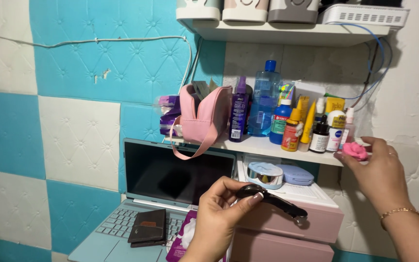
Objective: Tidying and dusting a desk and shelf area in a bedroom.
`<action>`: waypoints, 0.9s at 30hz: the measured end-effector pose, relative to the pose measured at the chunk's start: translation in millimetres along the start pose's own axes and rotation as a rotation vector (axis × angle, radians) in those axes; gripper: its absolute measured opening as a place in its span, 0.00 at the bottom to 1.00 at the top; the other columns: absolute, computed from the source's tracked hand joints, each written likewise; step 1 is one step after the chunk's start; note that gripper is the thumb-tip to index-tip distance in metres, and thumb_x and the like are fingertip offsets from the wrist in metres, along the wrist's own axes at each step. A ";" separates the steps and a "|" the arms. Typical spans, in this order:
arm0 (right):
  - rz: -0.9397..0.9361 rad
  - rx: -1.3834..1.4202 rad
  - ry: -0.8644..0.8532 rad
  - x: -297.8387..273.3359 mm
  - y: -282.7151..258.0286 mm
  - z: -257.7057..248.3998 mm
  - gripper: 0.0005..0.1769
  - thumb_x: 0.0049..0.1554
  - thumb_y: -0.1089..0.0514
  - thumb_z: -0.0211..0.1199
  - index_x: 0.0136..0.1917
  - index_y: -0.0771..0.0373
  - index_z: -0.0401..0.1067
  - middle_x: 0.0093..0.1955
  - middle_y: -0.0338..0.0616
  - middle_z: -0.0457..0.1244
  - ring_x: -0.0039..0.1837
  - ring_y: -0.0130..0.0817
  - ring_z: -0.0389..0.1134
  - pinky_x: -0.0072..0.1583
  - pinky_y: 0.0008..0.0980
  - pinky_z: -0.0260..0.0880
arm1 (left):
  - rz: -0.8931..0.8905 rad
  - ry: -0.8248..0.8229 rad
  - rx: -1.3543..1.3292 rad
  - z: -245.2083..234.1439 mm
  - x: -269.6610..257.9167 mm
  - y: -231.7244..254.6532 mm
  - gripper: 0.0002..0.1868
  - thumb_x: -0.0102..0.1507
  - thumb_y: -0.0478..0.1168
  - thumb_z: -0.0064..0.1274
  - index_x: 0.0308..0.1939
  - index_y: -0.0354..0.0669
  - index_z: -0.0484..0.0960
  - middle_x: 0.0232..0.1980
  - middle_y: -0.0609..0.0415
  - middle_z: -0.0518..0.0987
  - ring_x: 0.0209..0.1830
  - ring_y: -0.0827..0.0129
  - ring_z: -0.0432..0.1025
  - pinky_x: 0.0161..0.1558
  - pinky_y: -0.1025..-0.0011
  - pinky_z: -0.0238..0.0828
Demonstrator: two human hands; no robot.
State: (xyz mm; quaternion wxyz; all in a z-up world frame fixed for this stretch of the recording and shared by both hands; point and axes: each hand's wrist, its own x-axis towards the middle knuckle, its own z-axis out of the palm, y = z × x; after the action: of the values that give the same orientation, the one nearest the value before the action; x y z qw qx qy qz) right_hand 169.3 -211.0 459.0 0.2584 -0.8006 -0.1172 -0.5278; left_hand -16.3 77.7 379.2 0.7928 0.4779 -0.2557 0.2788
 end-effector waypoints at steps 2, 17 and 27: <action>-0.075 -0.060 0.054 -1.6 1.6 -1.6 0.39 0.51 0.43 0.76 0.66 0.72 0.71 0.57 0.64 0.66 0.57 0.53 0.69 0.59 0.45 0.70 | 0.003 0.000 0.001 -4.0 -1.2 -0.7 0.10 0.59 0.27 0.63 0.42 0.33 0.79 0.44 0.52 0.84 0.46 0.75 0.77 0.52 0.76 0.75; 0.118 0.287 -0.783 -13.6 -83.4 -2.1 0.36 0.46 0.42 0.79 0.62 0.60 0.74 0.60 0.51 0.70 0.61 0.40 0.73 0.61 0.35 0.71 | -0.278 -0.133 0.239 -12.9 58.7 23.6 0.10 0.67 0.42 0.53 0.44 0.37 0.76 0.33 0.52 0.82 0.28 0.73 0.75 0.27 0.76 0.69; 0.134 0.014 -0.717 -23.3 -112.9 -12.9 0.39 0.43 0.37 0.75 0.61 0.59 0.76 0.53 0.56 0.73 0.56 0.46 0.76 0.61 0.38 0.73 | -0.329 -0.206 0.588 -12.5 107.2 0.5 0.12 0.66 0.42 0.57 0.41 0.35 0.78 0.32 0.55 0.79 0.27 0.74 0.72 0.31 0.75 0.71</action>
State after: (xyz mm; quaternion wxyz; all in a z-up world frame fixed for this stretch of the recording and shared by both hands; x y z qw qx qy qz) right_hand 97.5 -121.2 474.6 0.2405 -0.9389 -0.1513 -0.1945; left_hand 61.6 110.3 446.4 0.6255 0.7463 -0.1626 0.1592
